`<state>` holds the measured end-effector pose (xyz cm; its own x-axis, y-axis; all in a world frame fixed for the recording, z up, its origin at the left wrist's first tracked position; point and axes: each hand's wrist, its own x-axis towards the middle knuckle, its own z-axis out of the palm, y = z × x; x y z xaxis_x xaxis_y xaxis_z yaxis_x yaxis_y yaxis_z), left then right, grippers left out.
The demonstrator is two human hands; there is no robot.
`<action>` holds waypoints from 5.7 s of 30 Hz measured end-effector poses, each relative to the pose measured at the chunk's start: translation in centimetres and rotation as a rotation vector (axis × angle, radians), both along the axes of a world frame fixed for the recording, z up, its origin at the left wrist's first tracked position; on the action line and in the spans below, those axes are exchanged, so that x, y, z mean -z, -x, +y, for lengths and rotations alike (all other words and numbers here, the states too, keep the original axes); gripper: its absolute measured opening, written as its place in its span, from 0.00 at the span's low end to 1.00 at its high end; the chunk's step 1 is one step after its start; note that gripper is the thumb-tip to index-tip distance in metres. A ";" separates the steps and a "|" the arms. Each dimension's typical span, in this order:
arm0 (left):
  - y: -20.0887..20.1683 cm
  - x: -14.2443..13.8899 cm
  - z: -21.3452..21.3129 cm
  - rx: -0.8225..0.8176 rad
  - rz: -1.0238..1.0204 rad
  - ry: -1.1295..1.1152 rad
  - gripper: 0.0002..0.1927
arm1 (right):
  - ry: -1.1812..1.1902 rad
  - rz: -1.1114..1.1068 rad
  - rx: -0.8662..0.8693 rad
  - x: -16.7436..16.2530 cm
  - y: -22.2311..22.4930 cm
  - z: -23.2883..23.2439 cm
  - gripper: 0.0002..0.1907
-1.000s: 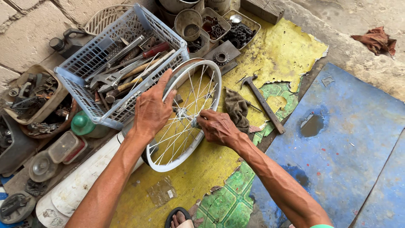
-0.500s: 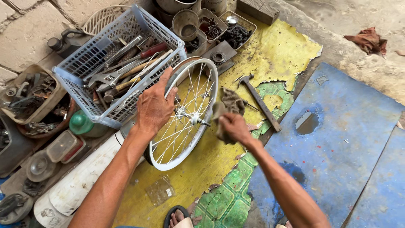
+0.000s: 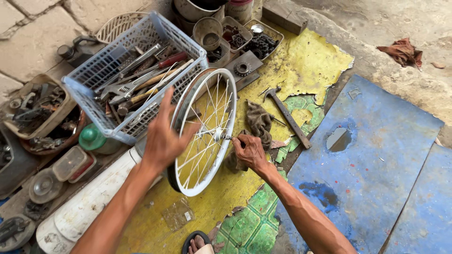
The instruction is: The person wipes a bicycle wheel with a cloth, rotating it to clean the rim and spokes. They then pick up a second wheel and continue wiping it in the same manner.
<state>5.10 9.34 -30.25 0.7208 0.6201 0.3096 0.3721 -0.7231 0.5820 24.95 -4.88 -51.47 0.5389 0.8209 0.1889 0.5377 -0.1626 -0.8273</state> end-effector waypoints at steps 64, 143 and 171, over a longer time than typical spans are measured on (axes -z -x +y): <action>-9.8 -1.7 7.8 -0.389 0.487 0.302 0.25 | -0.004 -0.063 -0.111 9.7 4.0 6.5 0.08; -9.8 -1.1 3.5 -0.289 0.502 0.275 0.28 | -0.176 0.064 -0.192 8.7 16.8 -5.8 0.15; -8.6 -1.6 3.8 -0.294 0.430 0.226 0.26 | -0.103 0.261 -0.248 5.7 18.8 -6.0 0.05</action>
<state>13.68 13.12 -28.60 0.5398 0.8305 -0.1374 0.7766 -0.4284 0.4619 6.18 -10.91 -57.15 0.3673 0.9162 0.1601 0.3189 0.0376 -0.9470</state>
